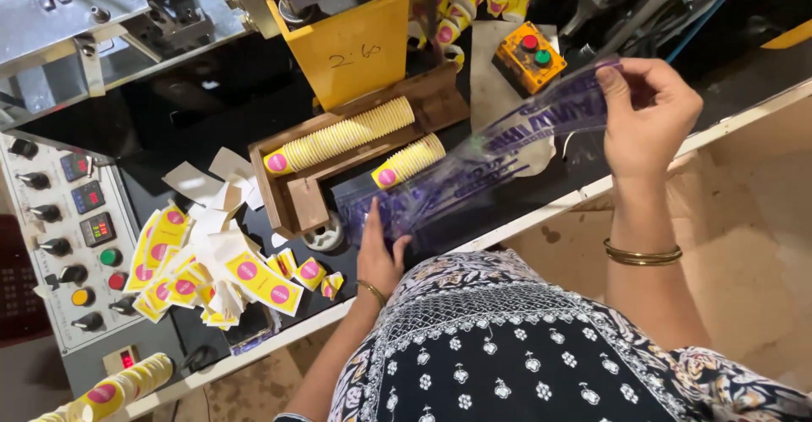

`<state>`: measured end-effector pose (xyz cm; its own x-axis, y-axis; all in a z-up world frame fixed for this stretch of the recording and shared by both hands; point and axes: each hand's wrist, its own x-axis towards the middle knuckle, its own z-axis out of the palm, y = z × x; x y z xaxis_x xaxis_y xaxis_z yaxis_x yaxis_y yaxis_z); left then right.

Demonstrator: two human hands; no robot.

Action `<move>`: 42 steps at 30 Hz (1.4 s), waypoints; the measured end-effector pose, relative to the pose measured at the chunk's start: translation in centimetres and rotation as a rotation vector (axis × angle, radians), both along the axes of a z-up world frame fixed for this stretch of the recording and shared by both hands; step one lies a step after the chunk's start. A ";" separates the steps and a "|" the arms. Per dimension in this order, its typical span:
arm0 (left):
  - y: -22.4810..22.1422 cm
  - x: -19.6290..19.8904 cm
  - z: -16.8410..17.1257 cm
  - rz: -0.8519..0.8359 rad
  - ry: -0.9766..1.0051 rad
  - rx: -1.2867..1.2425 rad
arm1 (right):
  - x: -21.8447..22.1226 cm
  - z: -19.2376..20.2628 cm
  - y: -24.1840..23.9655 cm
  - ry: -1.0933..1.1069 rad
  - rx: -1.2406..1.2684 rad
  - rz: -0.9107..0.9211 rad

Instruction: The person is packaging stacks of printed paper cups into plastic sleeves within a manufacturing facility.

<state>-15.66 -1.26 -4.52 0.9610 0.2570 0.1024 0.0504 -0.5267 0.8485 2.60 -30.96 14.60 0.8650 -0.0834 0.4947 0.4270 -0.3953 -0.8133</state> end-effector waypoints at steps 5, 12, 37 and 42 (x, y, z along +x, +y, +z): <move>0.3 -1.2 -4.5 -0.111 -0.033 0.220 | -0.3 0.0 -0.4 -0.044 -0.064 -0.009; -0.6 -0.7 -0.7 -0.355 0.313 0.452 | -1.2 4.5 -2.3 -0.160 -0.069 -0.145; 2.3 3.6 11.0 0.111 -0.199 -0.392 | -3.2 1.7 5.3 0.650 0.363 0.418; 5.4 5.0 9.9 0.101 -0.171 0.211 | -3.7 4.3 -2.0 0.566 0.291 0.331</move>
<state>-10.66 4.10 5.33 0.8957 0.3065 0.3222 -0.0228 -0.6920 0.7216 -1.11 -32.94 18.91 0.9851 0.1671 -0.0402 -0.0320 -0.0514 -0.9982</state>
